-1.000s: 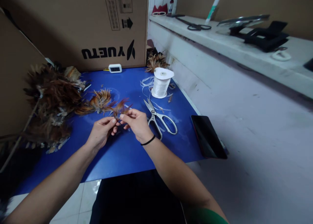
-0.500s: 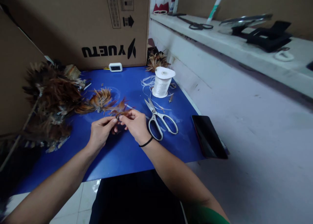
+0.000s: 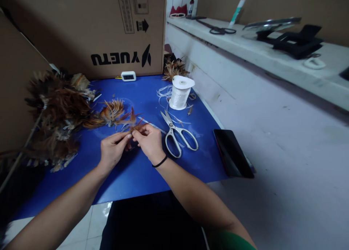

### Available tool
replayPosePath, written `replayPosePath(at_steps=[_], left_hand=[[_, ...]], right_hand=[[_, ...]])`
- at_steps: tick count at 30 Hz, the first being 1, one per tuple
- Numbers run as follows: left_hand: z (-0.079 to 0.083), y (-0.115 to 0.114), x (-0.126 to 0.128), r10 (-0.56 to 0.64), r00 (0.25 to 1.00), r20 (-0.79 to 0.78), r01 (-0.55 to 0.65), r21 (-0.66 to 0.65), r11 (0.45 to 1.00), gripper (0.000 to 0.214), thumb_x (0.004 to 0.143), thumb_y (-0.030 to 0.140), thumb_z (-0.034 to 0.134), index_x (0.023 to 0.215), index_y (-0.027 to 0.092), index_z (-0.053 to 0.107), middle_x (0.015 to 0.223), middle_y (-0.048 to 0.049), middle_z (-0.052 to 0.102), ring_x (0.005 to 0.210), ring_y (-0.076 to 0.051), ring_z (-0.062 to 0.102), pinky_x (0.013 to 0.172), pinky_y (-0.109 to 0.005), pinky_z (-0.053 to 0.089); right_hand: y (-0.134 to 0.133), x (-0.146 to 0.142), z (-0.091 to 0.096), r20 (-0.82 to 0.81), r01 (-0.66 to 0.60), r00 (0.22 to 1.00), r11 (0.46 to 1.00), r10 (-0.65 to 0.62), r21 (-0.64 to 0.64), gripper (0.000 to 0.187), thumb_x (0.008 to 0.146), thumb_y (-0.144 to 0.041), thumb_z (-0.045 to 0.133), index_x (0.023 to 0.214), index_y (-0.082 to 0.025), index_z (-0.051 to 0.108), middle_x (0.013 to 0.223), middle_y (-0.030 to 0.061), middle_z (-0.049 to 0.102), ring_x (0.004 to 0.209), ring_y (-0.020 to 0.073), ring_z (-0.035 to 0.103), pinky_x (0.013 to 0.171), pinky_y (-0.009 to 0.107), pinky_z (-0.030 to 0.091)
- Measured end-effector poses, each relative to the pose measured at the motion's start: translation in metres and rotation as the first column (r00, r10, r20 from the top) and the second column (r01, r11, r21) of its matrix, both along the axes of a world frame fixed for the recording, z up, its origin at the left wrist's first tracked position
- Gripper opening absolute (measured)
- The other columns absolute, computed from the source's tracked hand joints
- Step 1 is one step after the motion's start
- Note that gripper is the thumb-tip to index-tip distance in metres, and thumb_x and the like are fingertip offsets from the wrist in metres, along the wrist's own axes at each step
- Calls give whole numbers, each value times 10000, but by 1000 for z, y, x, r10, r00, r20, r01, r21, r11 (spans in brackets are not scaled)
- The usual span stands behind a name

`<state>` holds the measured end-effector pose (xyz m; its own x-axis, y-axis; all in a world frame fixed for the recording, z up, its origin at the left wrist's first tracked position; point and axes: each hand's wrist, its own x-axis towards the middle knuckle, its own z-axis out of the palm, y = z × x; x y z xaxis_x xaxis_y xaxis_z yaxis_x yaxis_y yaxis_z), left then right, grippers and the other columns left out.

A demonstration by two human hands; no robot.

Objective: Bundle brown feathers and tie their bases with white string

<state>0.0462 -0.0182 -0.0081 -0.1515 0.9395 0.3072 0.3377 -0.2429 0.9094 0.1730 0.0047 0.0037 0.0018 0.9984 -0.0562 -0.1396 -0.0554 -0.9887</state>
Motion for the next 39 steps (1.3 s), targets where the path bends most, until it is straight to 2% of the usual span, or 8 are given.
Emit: replayPosePath(at_steps=[4, 9, 12, 17, 20, 23, 29, 39], left_hand=[[3, -1, -1, -8, 997, -73, 10, 28, 1000, 161, 781, 304, 602, 830, 230, 736, 549, 12, 595, 472, -107, 523, 526, -228, 426], [4, 1, -4, -13, 995, -98, 16, 35, 999, 173, 804, 297, 574, 818, 215, 725, 523, 18, 575, 465, -103, 517, 536, -227, 428], [2, 3, -5, -39, 999, -5, 39, -3, 999, 180, 804, 311, 575, 827, 193, 709, 528, 21, 573, 444, -96, 511, 487, -219, 422], [-1, 5, -6, -150, 960, 234, 181, -117, 976, 218, 790, 348, 591, 793, 148, 677, 478, 28, 548, 419, -96, 491, 420, -210, 410], [0, 5, -5, -178, 945, 274, 223, -144, 964, 223, 787, 352, 597, 768, 140, 663, 472, 29, 546, 418, -91, 489, 416, -204, 408], [1, 5, -5, -190, 955, 226, 225, -142, 964, 224, 800, 349, 584, 762, 141, 657, 477, 28, 549, 416, -87, 493, 422, -200, 410], [3, 3, -4, -172, 982, 84, 180, -103, 978, 213, 810, 331, 576, 791, 143, 674, 529, 17, 578, 431, -80, 508, 443, -197, 423], [3, 4, -3, -256, 937, 238, 299, -166, 940, 243, 824, 356, 557, 785, 133, 647, 500, 21, 557, 420, -85, 502, 413, -200, 419]], right_hand=[[-2, 1, 1, 31, -17, 999, 1000, 16, 19, 170, 657, -300, 668, 660, -167, 562, 568, -1, 613, 522, 128, 596, 420, 208, 434], [-6, 3, 4, 150, -74, 987, 990, 56, 119, 124, 682, -286, 646, 656, -174, 600, 646, 2, 627, 580, 116, 573, 503, 228, 454], [-7, 5, 6, 155, -77, 986, 990, 58, 117, 122, 669, -277, 666, 685, -171, 608, 677, 2, 624, 597, 108, 561, 527, 229, 454], [-5, 7, 12, 5, -147, 989, 988, 147, 44, 217, 627, -278, 712, 785, -155, 626, 674, -4, 624, 600, 100, 564, 545, 225, 447], [-5, 8, 13, -2, -188, 982, 980, 188, 64, 191, 644, -279, 700, 778, -154, 646, 661, -1, 633, 588, 103, 568, 562, 235, 455], [-4, 8, 10, 61, -166, 985, 979, 160, 120, 120, 674, -269, 672, 703, -158, 637, 645, 5, 640, 580, 115, 575, 577, 253, 464], [-3, 7, 4, 197, -92, 979, 976, 53, 197, 109, 704, -264, 637, 673, -160, 625, 660, 11, 644, 598, 129, 582, 593, 262, 463], [-4, 7, 5, 84, -101, 993, 983, 89, 151, 91, 703, -248, 641, 666, -166, 628, 598, -4, 624, 547, 115, 568, 566, 251, 459]])
